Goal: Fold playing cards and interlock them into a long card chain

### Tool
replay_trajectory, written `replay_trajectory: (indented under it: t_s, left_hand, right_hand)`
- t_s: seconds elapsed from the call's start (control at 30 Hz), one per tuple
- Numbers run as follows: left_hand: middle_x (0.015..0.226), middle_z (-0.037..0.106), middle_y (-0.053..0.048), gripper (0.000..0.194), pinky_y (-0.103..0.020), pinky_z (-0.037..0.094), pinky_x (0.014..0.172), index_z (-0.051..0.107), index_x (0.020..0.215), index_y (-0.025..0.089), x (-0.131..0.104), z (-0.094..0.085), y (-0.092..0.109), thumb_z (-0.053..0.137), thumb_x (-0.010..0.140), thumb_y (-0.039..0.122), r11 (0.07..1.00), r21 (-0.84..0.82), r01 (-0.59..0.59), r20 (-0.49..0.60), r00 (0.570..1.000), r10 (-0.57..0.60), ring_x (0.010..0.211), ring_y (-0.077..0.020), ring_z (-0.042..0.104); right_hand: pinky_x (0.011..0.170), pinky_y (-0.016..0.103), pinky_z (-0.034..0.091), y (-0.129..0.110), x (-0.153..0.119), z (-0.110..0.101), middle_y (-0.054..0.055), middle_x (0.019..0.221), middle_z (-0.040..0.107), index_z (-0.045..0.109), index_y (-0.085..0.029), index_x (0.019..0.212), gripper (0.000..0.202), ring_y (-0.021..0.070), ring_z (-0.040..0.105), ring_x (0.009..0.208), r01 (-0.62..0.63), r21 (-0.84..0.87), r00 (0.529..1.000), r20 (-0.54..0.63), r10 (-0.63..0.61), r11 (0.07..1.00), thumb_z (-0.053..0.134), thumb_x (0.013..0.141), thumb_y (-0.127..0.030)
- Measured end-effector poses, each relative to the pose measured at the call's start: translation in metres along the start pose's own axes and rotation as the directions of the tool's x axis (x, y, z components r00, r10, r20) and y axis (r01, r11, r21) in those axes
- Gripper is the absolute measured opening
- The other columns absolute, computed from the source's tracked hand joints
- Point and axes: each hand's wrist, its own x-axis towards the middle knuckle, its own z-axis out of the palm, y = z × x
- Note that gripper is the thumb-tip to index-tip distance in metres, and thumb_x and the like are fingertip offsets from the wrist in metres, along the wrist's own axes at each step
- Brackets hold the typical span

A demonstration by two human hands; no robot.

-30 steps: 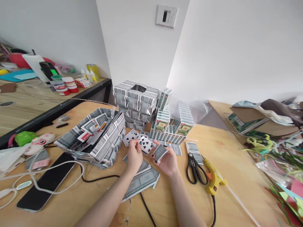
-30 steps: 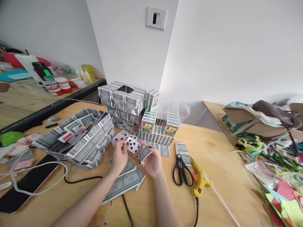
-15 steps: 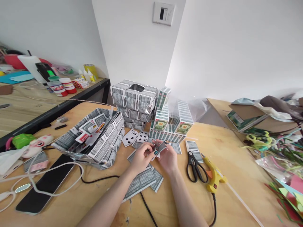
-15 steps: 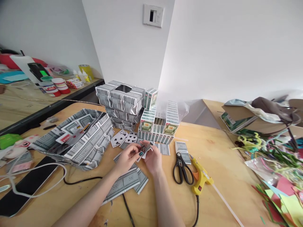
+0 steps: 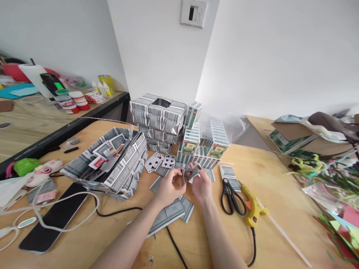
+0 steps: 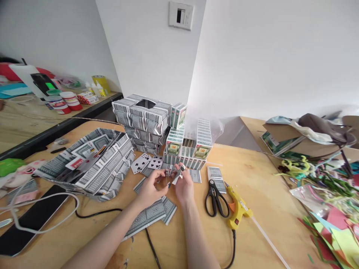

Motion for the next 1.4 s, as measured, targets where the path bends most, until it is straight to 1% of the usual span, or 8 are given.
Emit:
replay_trajectory:
  t_s: [0.1,0.23,0.33,0.53,0.67,0.8,0.97,1.4]
  left_hand:
    - [0.112,0.056,-0.006,0.018,-0.031,0.044,0.082,0.048,0.081,0.020,0.000,-0.002,0.002,0.056,0.065,0.016,0.994,0.106,-0.030,-0.015,0.999,0.032,0.098,-0.0177,0.055]
    - [0.112,0.056,-0.005,0.010,-0.031,0.043,0.083,0.049,0.076,0.020,0.001,-0.003,0.003,0.054,0.067,0.018,0.983,0.181,-0.045,0.027,0.999,0.041,0.095,-0.0179,0.055]
    - [0.109,0.056,-0.005,0.010,-0.031,0.043,0.081,0.049,0.076,0.020,0.001,-0.003,0.002,0.053,0.067,0.018,0.980,0.197,-0.021,0.042,0.999,0.013,0.092,-0.0178,0.056]
    - [0.093,0.059,-0.003,0.006,-0.029,0.042,0.077,0.048,0.071,0.020,0.002,-0.002,0.002,0.052,0.068,0.018,0.974,0.227,-0.026,0.031,0.999,0.019,0.088,-0.0174,0.055]
    - [0.080,0.058,0.000,0.005,-0.024,0.042,0.067,0.048,0.074,0.020,0.001,-0.003,0.001,0.049,0.070,0.018,0.978,0.207,0.004,0.010,1.000,-0.007,0.073,-0.0129,0.053]
    - [0.067,0.053,0.003,0.004,-0.021,0.039,0.059,0.045,0.075,0.020,0.000,-0.004,-0.001,0.045,0.072,0.021,0.986,0.152,0.069,0.026,0.997,-0.074,0.063,-0.0107,0.050]
    - [0.064,0.047,0.004,0.005,-0.020,0.037,0.056,0.042,0.073,0.019,0.001,-0.005,0.000,0.046,0.071,0.022,0.987,0.138,0.083,0.040,0.995,-0.090,0.060,-0.0095,0.046]
    - [0.063,0.046,0.004,0.008,-0.020,0.036,0.054,0.043,0.072,0.019,0.001,-0.004,0.003,0.048,0.071,0.025,0.988,0.118,0.102,0.035,0.994,-0.107,0.057,-0.0094,0.044]
  right_hand:
    - [0.069,0.030,0.046,0.009,0.006,-0.005,0.000,0.090,0.063,0.057,-0.023,0.097,0.036,0.0139,0.058,0.074,0.142,-0.142,0.982,-0.107,-0.158,0.980,0.068,0.062,-0.023]
    - [0.063,0.027,0.045,0.015,0.009,-0.010,0.000,0.082,0.062,0.058,-0.020,0.092,0.038,0.0136,0.058,0.071,0.199,-0.335,0.963,-0.108,-0.248,0.921,0.072,0.056,-0.021]
    - [0.058,0.023,0.045,0.015,0.008,-0.010,-0.002,0.077,0.062,0.058,-0.020,0.086,0.035,0.0119,0.057,0.065,0.195,-0.349,0.966,-0.090,-0.240,0.917,0.073,0.054,-0.018]
    - [0.056,0.026,0.046,0.013,-0.001,0.000,0.000,0.067,0.062,0.058,-0.017,0.074,0.018,0.0133,0.057,0.057,0.065,-0.230,0.996,-0.039,-0.076,0.971,0.069,0.061,-0.020]
    - [0.068,0.031,0.049,0.013,-0.004,0.004,0.001,0.079,0.065,0.057,-0.020,0.077,0.013,0.0155,0.060,0.070,0.166,-0.242,0.982,-0.049,-0.183,0.956,0.064,0.066,-0.021]
    - [0.073,0.034,0.048,0.012,-0.005,0.005,0.000,0.083,0.064,0.056,-0.022,0.082,0.013,0.0160,0.060,0.074,0.293,-0.384,0.949,0.009,-0.314,0.876,0.060,0.070,-0.020]
    - [0.075,0.032,0.046,0.011,-0.006,0.007,0.003,0.083,0.065,0.062,-0.019,0.080,0.011,0.0183,0.058,0.081,0.315,-0.535,0.944,0.094,-0.316,0.783,0.057,0.070,-0.018]
    - [0.073,0.032,0.045,0.008,-0.009,0.011,0.003,0.079,0.066,0.064,-0.020,0.075,0.011,0.0191,0.058,0.078,0.314,-0.549,0.945,0.101,-0.312,0.774,0.058,0.066,-0.018]
